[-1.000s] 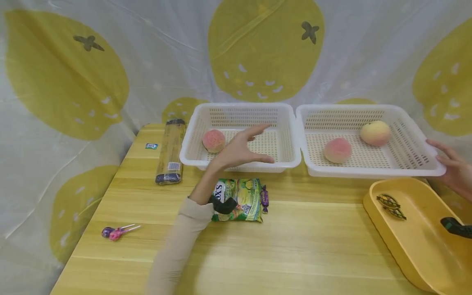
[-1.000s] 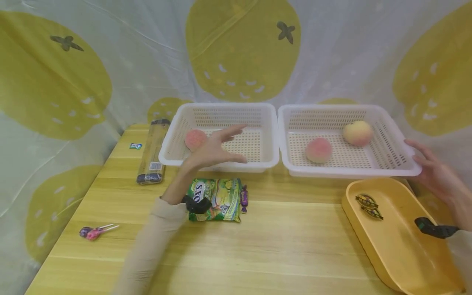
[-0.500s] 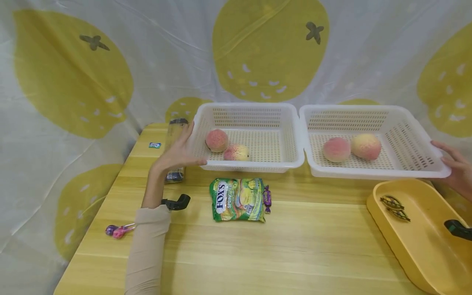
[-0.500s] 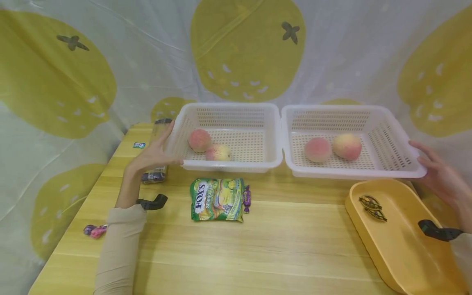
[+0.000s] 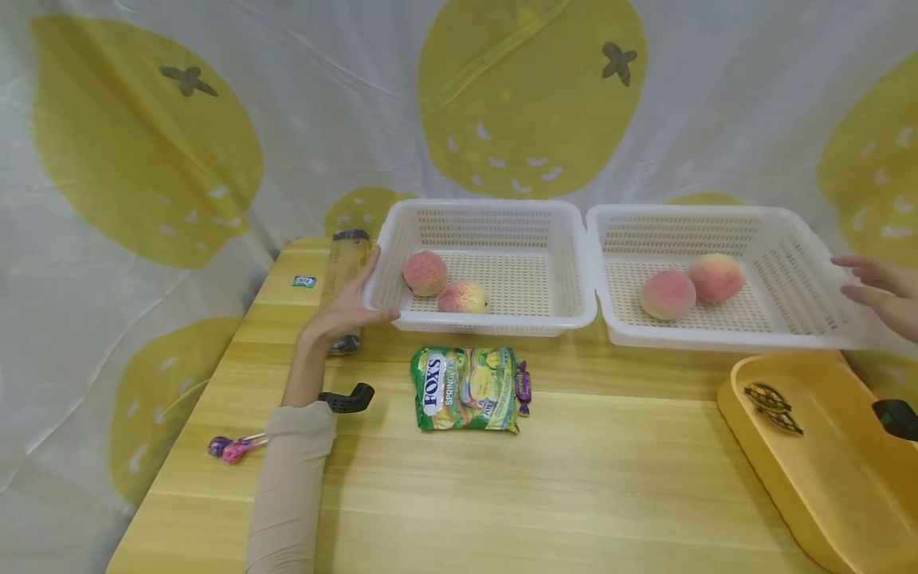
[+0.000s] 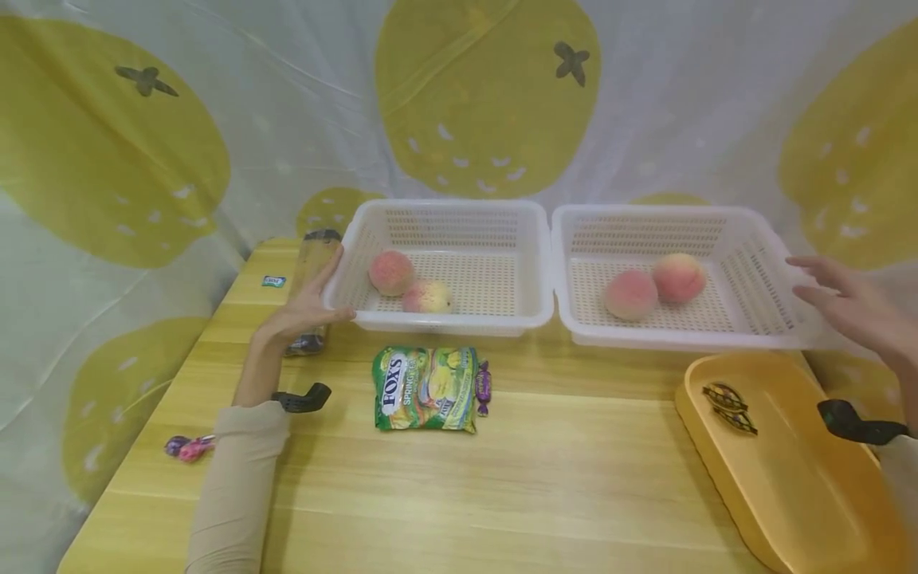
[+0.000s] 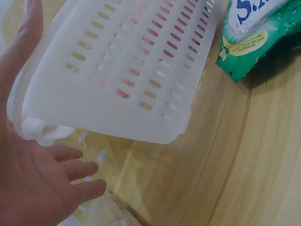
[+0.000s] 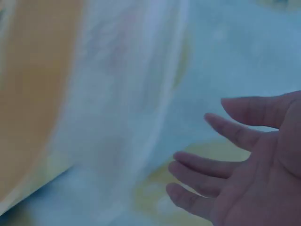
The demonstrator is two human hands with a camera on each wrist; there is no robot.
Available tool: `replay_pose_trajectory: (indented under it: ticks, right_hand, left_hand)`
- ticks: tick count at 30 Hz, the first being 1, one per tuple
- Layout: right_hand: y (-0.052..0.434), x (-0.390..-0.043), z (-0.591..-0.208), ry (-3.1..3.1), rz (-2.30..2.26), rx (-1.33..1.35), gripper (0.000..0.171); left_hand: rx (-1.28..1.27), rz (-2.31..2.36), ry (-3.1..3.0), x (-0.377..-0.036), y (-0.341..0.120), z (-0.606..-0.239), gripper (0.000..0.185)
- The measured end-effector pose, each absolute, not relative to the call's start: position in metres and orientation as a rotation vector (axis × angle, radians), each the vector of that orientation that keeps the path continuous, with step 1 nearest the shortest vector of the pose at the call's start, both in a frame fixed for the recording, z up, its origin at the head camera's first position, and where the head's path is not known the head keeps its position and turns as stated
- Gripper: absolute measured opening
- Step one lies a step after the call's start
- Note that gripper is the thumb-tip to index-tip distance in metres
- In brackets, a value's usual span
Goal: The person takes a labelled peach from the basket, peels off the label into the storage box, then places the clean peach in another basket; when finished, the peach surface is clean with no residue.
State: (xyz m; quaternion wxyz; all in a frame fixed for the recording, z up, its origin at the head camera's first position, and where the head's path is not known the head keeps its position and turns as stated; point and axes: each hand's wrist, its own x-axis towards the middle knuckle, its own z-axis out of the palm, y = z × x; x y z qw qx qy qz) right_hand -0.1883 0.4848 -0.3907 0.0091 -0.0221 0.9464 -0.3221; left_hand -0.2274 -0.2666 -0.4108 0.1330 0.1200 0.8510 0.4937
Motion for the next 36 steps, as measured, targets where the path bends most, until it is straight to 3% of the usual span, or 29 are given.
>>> replay_pose_trajectory:
  ticks: [5,8,12,19,28,36]
  right_hand:
    - [0.376,-0.185,-0.318,2.846,-0.94,-0.256,0.064]
    - [0.311,-0.183,-0.302,2.75,-1.026,-0.437,0.066]
    - [0.236,-0.189,-0.315,2.658,-1.059,-0.599,0.069]
    - [0.129,-0.221,-0.37,2.362,-1.229,-0.693,0.074]
    - [0.063,-0.247,-0.392,2.245,-1.023,-0.57,0.085]
    - [0.049,-0.258,-0.394,2.354,-1.104,-0.566,0.074]
  left_hand:
    - [0.302,1.54,2.408,-0.225,-0.259,-0.411,0.116]
    - [0.282,1.628,2.342,-0.223,-0.253,-0.413,0.117]
    - [0.276,1.689,2.291,-0.224,-0.248,-0.415,0.117]
    - [0.268,1.697,2.303,-0.224,-0.248,-0.418,0.117]
    - [0.265,1.692,2.319,-0.223,-0.25,-0.416,0.117]
    - [0.245,1.695,2.323,-0.219,-0.257,-0.413,0.117]
